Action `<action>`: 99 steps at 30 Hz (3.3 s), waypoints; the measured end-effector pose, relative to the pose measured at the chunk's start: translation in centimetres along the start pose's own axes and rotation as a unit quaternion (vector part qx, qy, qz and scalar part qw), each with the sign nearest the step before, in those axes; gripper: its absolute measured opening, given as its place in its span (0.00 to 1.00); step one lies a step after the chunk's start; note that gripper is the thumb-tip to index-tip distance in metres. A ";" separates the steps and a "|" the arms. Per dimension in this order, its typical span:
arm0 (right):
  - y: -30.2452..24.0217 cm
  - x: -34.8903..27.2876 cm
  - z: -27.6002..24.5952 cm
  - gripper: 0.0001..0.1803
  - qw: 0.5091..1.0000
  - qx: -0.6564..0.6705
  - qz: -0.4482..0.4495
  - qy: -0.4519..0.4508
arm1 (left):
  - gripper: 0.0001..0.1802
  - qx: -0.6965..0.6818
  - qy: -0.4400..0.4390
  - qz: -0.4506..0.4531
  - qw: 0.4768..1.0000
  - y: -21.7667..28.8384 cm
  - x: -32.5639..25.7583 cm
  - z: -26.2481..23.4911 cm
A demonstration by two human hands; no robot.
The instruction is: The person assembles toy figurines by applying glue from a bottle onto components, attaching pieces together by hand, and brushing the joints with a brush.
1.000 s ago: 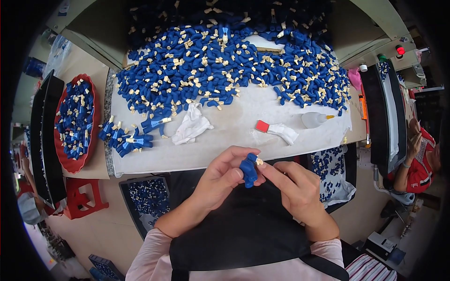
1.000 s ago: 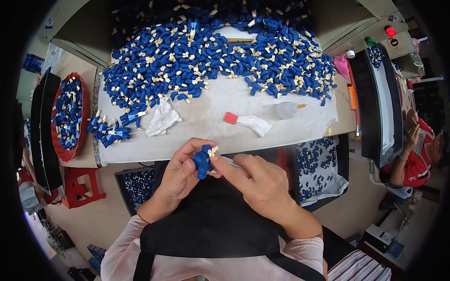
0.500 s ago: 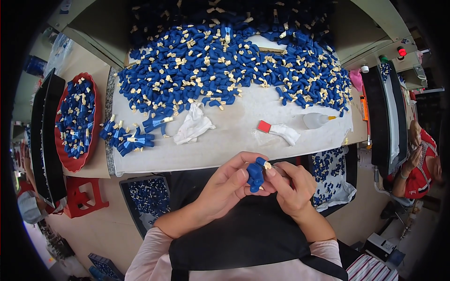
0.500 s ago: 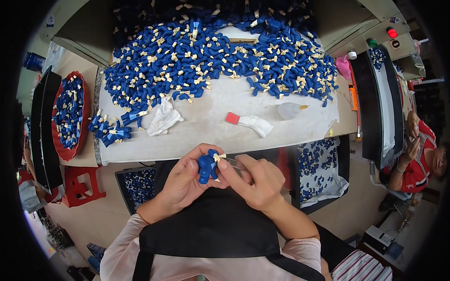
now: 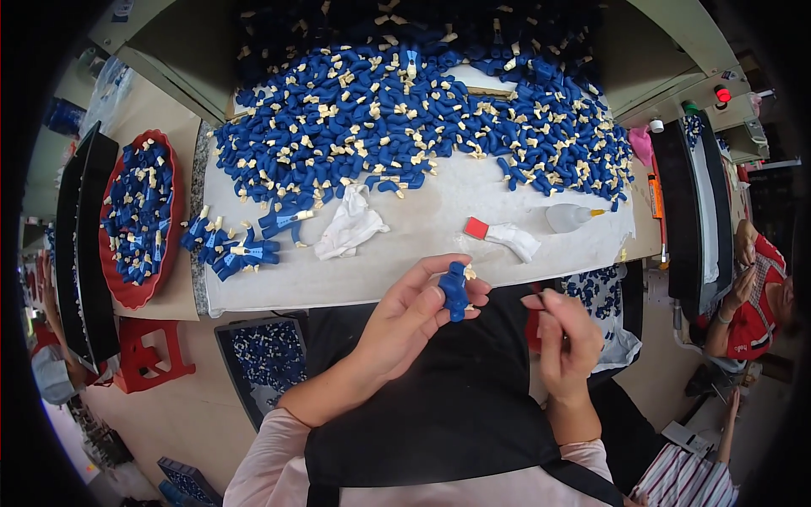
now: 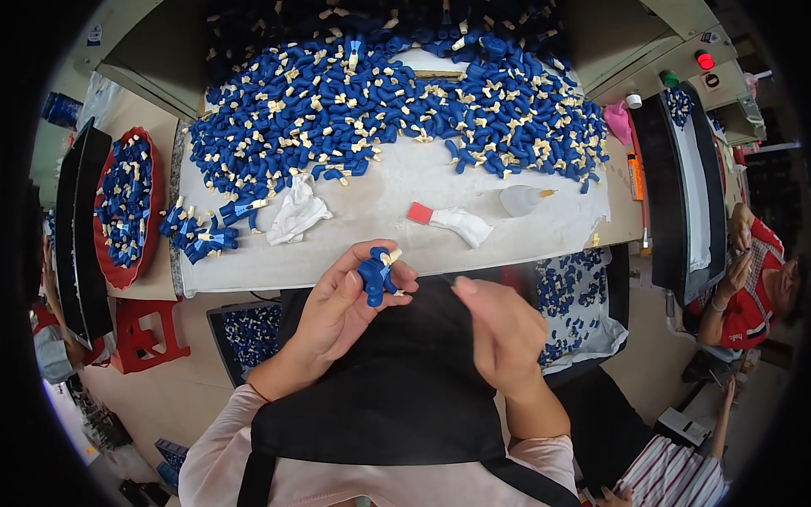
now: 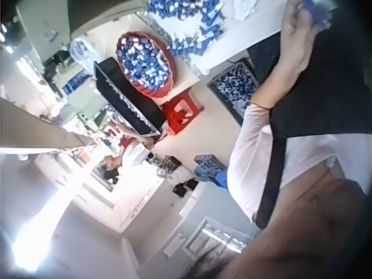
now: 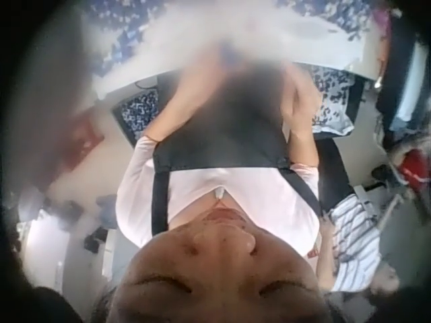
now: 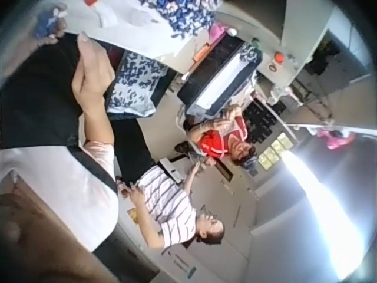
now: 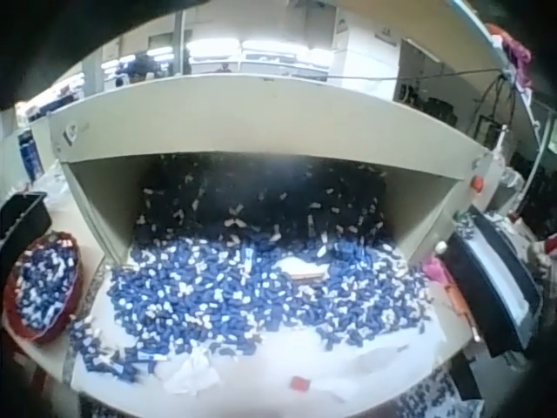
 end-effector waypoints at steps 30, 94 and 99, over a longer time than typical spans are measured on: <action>0.2 0.0 2.3 0.21 0.969 -0.160 -0.163 -0.095 | 0.23 0.034 0.033 -0.001 0.999 -0.3 -0.3 0.9; 0.9 -0.9 1.8 0.10 0.976 -0.127 -0.179 0.005 | 0.24 0.186 0.152 0.081 0.967 0.3 -0.3 0.5; 2.2 -1.0 -3.4 0.18 0.978 -0.172 -0.060 0.104 | 0.25 0.185 0.198 0.110 0.956 1.1 -0.1 -0.1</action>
Point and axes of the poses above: each hand's wrist, its own x-axis towards the middle knuckle, its own z-axis out of the palm, y = z × x, the point moved 3 cm from there along x, towards the middle knuckle, and after that the axes turned 13 degrees about -z, right-handed, at the moved point
